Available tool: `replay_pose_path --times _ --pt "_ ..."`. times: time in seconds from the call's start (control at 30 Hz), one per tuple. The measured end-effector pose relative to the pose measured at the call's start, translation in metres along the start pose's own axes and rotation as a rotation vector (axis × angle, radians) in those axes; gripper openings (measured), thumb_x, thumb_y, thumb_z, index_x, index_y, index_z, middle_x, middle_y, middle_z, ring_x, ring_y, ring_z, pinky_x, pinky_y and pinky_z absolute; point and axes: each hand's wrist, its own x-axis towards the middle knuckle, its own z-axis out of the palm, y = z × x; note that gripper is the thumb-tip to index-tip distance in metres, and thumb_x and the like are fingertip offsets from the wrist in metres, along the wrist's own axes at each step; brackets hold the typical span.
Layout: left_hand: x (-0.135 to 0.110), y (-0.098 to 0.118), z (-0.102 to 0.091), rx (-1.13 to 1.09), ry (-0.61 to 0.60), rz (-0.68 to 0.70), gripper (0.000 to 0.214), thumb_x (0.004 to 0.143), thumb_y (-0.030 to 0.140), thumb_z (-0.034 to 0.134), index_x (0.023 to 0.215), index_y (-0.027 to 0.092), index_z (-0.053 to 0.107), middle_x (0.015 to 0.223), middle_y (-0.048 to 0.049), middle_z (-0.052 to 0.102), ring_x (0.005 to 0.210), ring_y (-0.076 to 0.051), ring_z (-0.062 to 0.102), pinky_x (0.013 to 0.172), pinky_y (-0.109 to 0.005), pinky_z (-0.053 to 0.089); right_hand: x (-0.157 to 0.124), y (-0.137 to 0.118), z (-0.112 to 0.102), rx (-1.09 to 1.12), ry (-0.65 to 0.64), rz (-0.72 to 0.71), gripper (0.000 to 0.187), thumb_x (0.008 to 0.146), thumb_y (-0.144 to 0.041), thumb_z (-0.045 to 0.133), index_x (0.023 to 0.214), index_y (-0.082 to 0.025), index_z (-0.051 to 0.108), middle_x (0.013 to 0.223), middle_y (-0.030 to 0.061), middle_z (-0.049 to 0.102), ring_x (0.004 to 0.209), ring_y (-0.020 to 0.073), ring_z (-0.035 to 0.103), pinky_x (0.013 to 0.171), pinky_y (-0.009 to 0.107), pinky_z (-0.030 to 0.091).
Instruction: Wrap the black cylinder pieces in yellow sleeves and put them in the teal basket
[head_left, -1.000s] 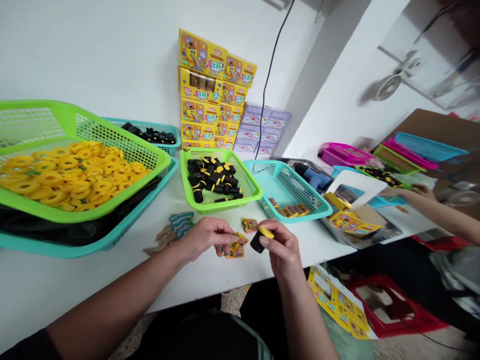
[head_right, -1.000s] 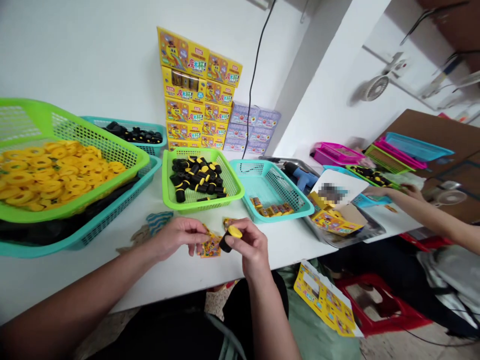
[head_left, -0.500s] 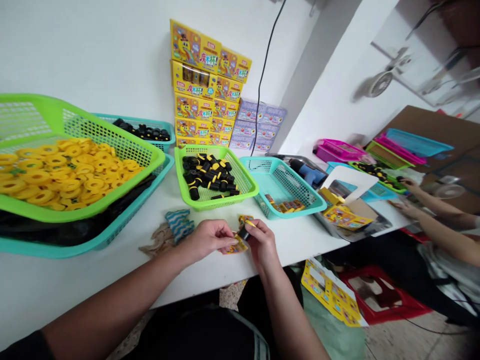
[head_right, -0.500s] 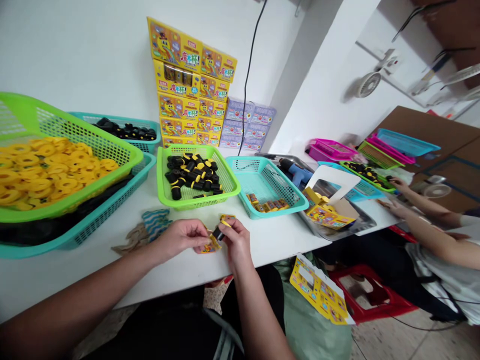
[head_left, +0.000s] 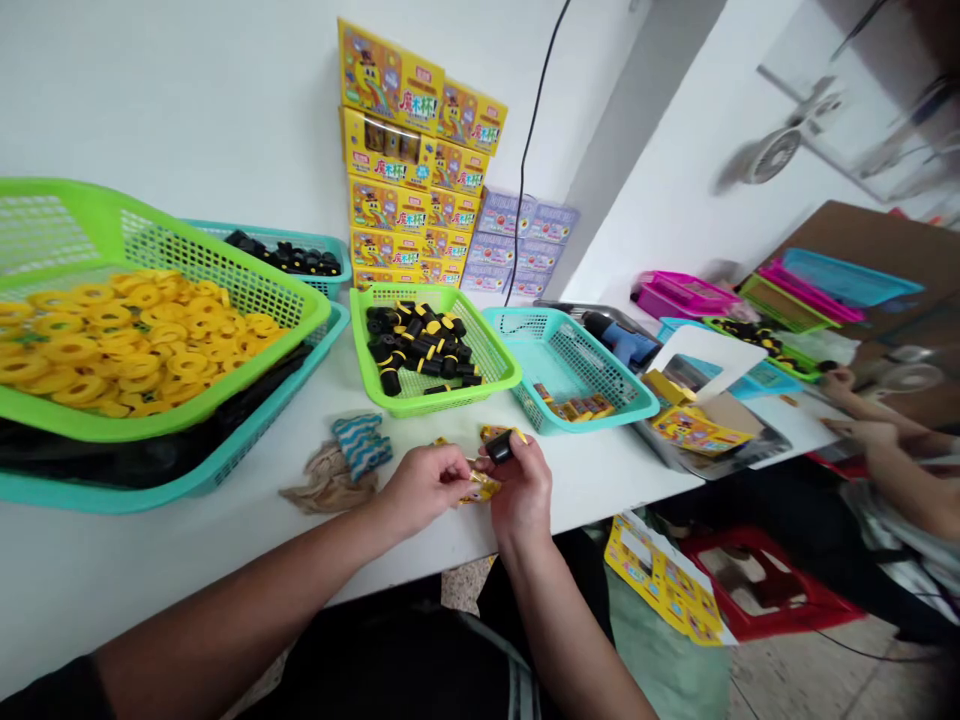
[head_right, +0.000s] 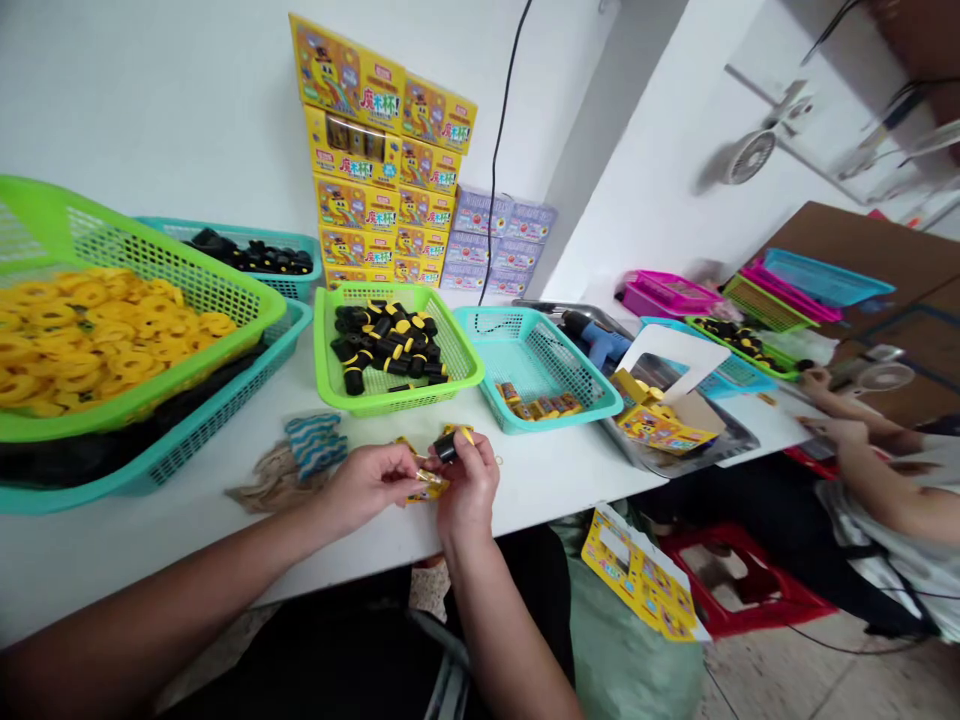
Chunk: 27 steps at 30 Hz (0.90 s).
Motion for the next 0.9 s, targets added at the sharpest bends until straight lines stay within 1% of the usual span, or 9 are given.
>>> replay_pose_path --times 0.1,0.2,0.27,0.37,0.5,0.63,0.77,0.83,0.9 --pt "-0.001 0.003 -0.004 0.026 -0.008 -0.011 0.02 0.077 0.033 0.065 0.072 0.015 0.058 0.061 0.0016 0.056 0.055 -0.011 0.05 0.053 -0.022 0.035 0.001 -0.009 -0.002 -0.008 -0.04 -0.024 0.026 0.064 -0.036 0.076 0.074 -0.018 0.06 0.069 -0.0001 0.063 0.064 0.0168 0.061 0.054 0.027 0.047" --pt "-0.004 0.007 -0.006 0.091 0.008 0.141 0.015 0.079 0.027 0.066 0.072 0.015 0.06 0.072 -0.0015 0.06 0.066 -0.013 0.054 0.06 -0.023 0.039 0.004 -0.02 -0.007 -0.094 -0.095 0.033 0.023 0.064 -0.035 0.075 0.071 -0.017 0.064 0.074 0.0038 0.068 0.072 0.0185 0.062 0.061 0.029 0.049" --pt "-0.005 0.009 -0.006 0.099 0.024 0.252 0.013 0.079 0.024 0.067 0.072 0.015 0.062 0.081 -0.0034 0.06 0.074 -0.013 0.056 0.065 -0.023 0.042 0.006 -0.027 -0.011 -0.142 -0.152 0.124 0.021 0.063 -0.035 0.074 0.07 -0.016 0.067 0.078 0.0068 0.071 0.08 0.0213 0.064 0.068 0.031 0.05" --pt "-0.004 0.013 -0.009 0.123 0.057 0.319 0.012 0.08 0.023 0.068 0.072 0.014 0.065 0.083 -0.0032 0.055 0.073 -0.012 0.054 0.063 -0.023 0.041 0.009 -0.035 -0.018 -0.134 -0.255 0.337 0.023 0.064 -0.034 0.071 0.077 -0.015 0.071 0.085 0.0098 0.074 0.086 0.0264 0.066 0.073 0.036 0.052" --pt "-0.002 0.017 -0.018 0.19 0.052 0.36 0.013 0.081 0.025 0.069 0.072 0.015 0.068 0.076 -0.0009 0.05 0.066 -0.011 0.05 0.058 -0.022 0.038 0.011 -0.043 -0.029 -0.135 -0.394 0.532 0.023 0.068 -0.031 0.07 0.084 -0.015 0.07 0.086 0.0096 0.074 0.079 0.0251 0.068 0.064 0.036 0.054" --pt "0.0 0.023 -0.024 0.172 -0.068 0.385 0.018 0.082 0.026 0.067 0.068 0.014 0.066 0.072 -0.0005 0.05 0.064 -0.01 0.049 0.059 -0.022 0.037 0.013 -0.044 -0.034 -0.159 -0.48 0.63 0.024 0.064 -0.031 0.073 0.08 -0.014 0.068 0.075 0.0059 0.07 0.061 0.0203 0.065 0.047 0.028 0.048" --pt "0.001 0.027 -0.026 0.085 -0.111 0.309 0.017 0.08 0.028 0.069 0.072 0.014 0.064 0.071 -0.0008 0.053 0.065 -0.011 0.05 0.059 -0.022 0.039 0.012 -0.043 -0.031 -0.169 -0.439 0.559 0.023 0.058 -0.029 0.075 0.072 -0.014 0.066 0.064 0.0023 0.063 0.05 0.0129 0.053 0.041 0.023 0.04" --pt "0.0 0.026 -0.025 -0.049 -0.079 0.176 0.019 0.078 0.031 0.071 0.086 0.015 0.062 0.074 -0.0004 0.056 0.064 -0.011 0.051 0.057 -0.022 0.041 0.01 -0.041 -0.027 -0.198 -0.392 0.416 0.02 0.057 -0.028 0.075 0.068 -0.014 0.065 0.061 0.0008 0.059 0.049 0.0111 0.048 0.043 0.023 0.039" --pt "-0.001 0.025 -0.022 -0.19 -0.04 0.03 0.032 0.076 0.036 0.072 0.099 0.017 0.06 0.078 -0.0007 0.058 0.064 -0.013 0.053 0.054 -0.023 0.043 0.006 -0.038 -0.022 -0.229 -0.327 0.232 0.019 0.058 -0.028 0.077 0.066 -0.015 0.065 0.057 -0.0006 0.057 0.05 0.0107 0.048 0.047 0.024 0.04"
